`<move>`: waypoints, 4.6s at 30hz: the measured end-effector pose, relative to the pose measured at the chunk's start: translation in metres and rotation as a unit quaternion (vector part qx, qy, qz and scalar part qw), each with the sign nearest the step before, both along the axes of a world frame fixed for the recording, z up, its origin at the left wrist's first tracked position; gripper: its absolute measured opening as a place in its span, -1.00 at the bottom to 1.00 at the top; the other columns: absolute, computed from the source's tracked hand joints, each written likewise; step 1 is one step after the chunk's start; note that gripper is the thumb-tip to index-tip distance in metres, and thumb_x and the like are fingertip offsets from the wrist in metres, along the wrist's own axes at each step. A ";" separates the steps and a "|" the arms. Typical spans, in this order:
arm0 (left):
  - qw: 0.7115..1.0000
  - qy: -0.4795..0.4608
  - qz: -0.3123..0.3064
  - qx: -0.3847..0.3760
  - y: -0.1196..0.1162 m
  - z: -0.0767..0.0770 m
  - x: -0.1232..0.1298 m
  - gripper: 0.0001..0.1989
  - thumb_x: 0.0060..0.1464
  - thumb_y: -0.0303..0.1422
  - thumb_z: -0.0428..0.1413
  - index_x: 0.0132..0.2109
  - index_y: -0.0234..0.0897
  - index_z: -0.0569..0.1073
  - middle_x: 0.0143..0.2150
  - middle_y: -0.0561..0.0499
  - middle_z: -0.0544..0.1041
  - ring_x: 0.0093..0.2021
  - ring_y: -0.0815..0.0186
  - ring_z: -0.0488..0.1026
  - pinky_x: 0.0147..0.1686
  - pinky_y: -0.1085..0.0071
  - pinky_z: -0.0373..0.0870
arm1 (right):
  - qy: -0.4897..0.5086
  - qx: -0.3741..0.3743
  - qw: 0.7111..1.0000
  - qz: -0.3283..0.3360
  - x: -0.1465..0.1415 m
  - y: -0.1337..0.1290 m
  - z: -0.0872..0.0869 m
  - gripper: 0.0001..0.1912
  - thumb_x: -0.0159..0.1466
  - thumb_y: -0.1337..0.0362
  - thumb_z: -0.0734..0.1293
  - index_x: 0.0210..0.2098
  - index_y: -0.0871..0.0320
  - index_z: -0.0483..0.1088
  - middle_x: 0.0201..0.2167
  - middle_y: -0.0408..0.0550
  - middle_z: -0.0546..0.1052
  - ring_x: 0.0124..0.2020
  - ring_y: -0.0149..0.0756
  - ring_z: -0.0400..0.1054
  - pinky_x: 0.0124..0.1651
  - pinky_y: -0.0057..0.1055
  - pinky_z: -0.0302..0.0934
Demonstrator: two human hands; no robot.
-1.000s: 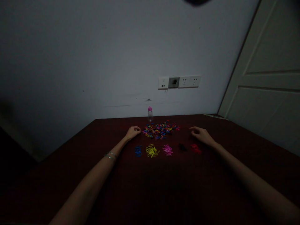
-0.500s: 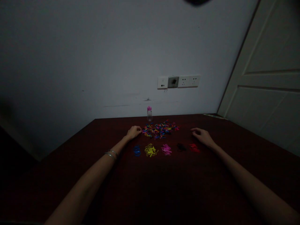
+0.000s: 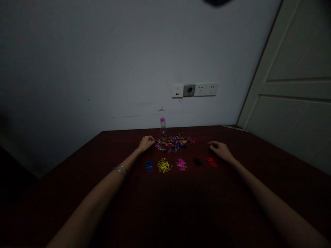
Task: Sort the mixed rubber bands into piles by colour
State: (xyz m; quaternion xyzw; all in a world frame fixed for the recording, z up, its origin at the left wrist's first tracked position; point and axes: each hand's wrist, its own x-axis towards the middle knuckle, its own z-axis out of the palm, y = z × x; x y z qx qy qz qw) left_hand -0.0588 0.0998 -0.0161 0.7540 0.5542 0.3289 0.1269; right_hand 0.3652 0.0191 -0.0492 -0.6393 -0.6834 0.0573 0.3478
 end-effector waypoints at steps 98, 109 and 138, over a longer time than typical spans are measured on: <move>0.942 -0.291 0.170 0.004 0.022 -0.025 -0.022 -0.66 -0.06 -0.23 -0.10 -0.53 -0.34 0.44 -0.74 0.11 0.19 -0.69 0.43 0.14 -0.63 0.51 0.04 | 0.006 -0.146 0.976 0.163 -0.011 0.056 0.042 -0.67 0.02 0.34 0.26 -0.20 0.20 0.41 -0.41 -0.04 0.50 -0.40 -0.33 0.35 -0.34 -0.45 0.23; 0.953 -0.268 0.142 0.005 0.024 -0.027 -0.021 -0.63 -0.05 -0.20 -0.10 -0.53 -0.36 0.46 -0.74 0.10 0.22 -0.68 0.42 0.16 -0.62 0.50 0.05 | 0.109 -0.367 0.877 0.291 -0.011 -0.014 0.067 -0.61 -0.11 0.33 0.32 -0.23 0.16 0.44 -0.44 -0.08 0.50 -0.46 -0.36 0.35 -0.44 -0.47 0.24; 0.960 -0.049 -0.151 -0.232 0.015 0.001 -0.011 -0.84 -0.36 -0.39 0.15 -0.50 -0.36 0.51 -0.65 0.07 0.37 -0.62 0.44 0.20 -0.61 0.51 0.05 | 0.182 -0.143 0.970 0.069 0.016 -0.002 0.006 -0.66 0.05 0.09 0.28 -0.29 0.21 0.44 -0.45 -0.04 0.49 -0.54 -0.41 0.28 -0.57 -0.51 0.14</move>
